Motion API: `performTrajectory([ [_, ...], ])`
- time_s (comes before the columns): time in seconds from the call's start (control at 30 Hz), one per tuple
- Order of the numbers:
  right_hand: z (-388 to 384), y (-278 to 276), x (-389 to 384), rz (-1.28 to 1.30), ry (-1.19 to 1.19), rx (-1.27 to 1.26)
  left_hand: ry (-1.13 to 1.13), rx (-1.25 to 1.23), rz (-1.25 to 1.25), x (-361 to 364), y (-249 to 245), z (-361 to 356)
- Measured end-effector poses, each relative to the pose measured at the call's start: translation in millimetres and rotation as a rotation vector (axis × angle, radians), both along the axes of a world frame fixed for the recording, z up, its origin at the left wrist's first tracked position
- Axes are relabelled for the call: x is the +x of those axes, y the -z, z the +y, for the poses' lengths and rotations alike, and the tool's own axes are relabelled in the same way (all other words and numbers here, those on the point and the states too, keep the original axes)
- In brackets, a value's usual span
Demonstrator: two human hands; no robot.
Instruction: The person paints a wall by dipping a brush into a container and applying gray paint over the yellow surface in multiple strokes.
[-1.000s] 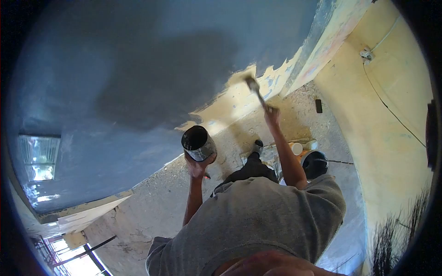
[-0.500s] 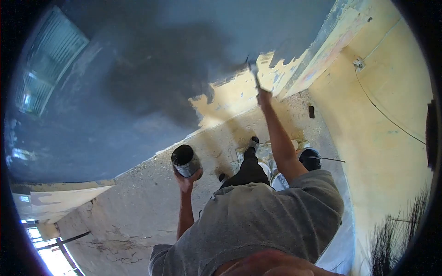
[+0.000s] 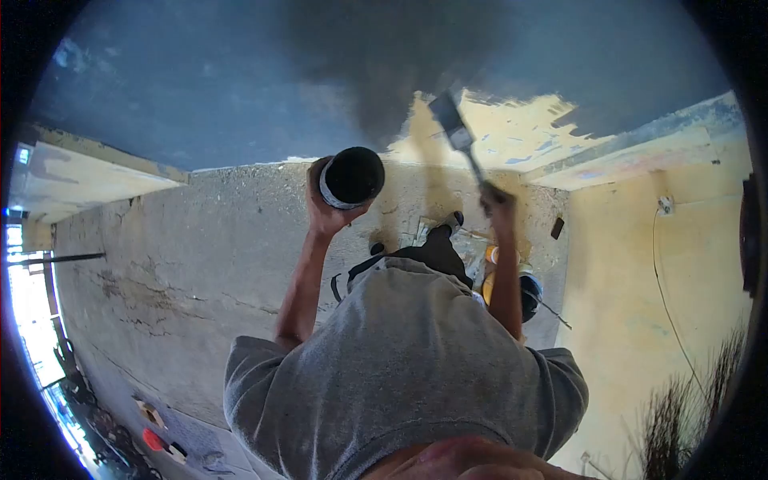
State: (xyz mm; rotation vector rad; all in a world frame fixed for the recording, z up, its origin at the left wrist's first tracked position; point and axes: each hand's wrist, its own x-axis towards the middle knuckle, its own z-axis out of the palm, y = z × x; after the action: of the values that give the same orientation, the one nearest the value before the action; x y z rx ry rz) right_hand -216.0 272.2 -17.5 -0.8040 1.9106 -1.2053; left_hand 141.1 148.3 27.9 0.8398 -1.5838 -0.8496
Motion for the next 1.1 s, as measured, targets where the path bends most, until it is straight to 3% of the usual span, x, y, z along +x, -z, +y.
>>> performTrajectory([
  [0.1,10.8,-121.6,3.8,0.179,0.009,-0.278,0.023,-0.156,0.071,7.4,-5.5,-9.3],
  [0.13,18.5,-164.3,4.1,0.316,-0.105,-0.218,0.011,-0.21,0.114,7.6,-6.3,-11.6],
  [0.3,49.8,-250.8,17.3,0.549,-0.259,-0.17,-0.031,-0.261,0.073,15.8,-20.9,-10.0],
  [0.43,53.3,-268.8,29.8,0.689,-0.458,-0.435,-0.021,-0.154,-0.036,21.5,-13.3,0.0],
  [0.57,43.2,-288.8,46.0,0.796,-0.689,-0.246,0.056,0.063,-0.174,22.1,-9.8,17.2],
  [0.73,29.8,-274.2,70.5,0.91,-0.902,-0.059,0.074,-0.095,-0.544,17.5,8.1,41.0],
  [0.83,23.7,-254.4,83.7,0.802,-0.94,0.002,0.202,-0.033,-0.453,10.7,6.8,58.2],
  [0.97,21.8,-219.1,105.2,0.93,-0.985,-0.149,0.259,0.056,-0.334,-1.2,6.7,78.6],
  [1.03,24.9,-213.0,113.0,0.975,-1.034,-0.054,0.258,-0.003,-0.346,-4.6,13.1,83.8],
  [1.1,26.1,-212.2,113.8,0.996,-1.178,0.081,0.302,0.098,-0.283,-5.7,17.0,87.2],
])
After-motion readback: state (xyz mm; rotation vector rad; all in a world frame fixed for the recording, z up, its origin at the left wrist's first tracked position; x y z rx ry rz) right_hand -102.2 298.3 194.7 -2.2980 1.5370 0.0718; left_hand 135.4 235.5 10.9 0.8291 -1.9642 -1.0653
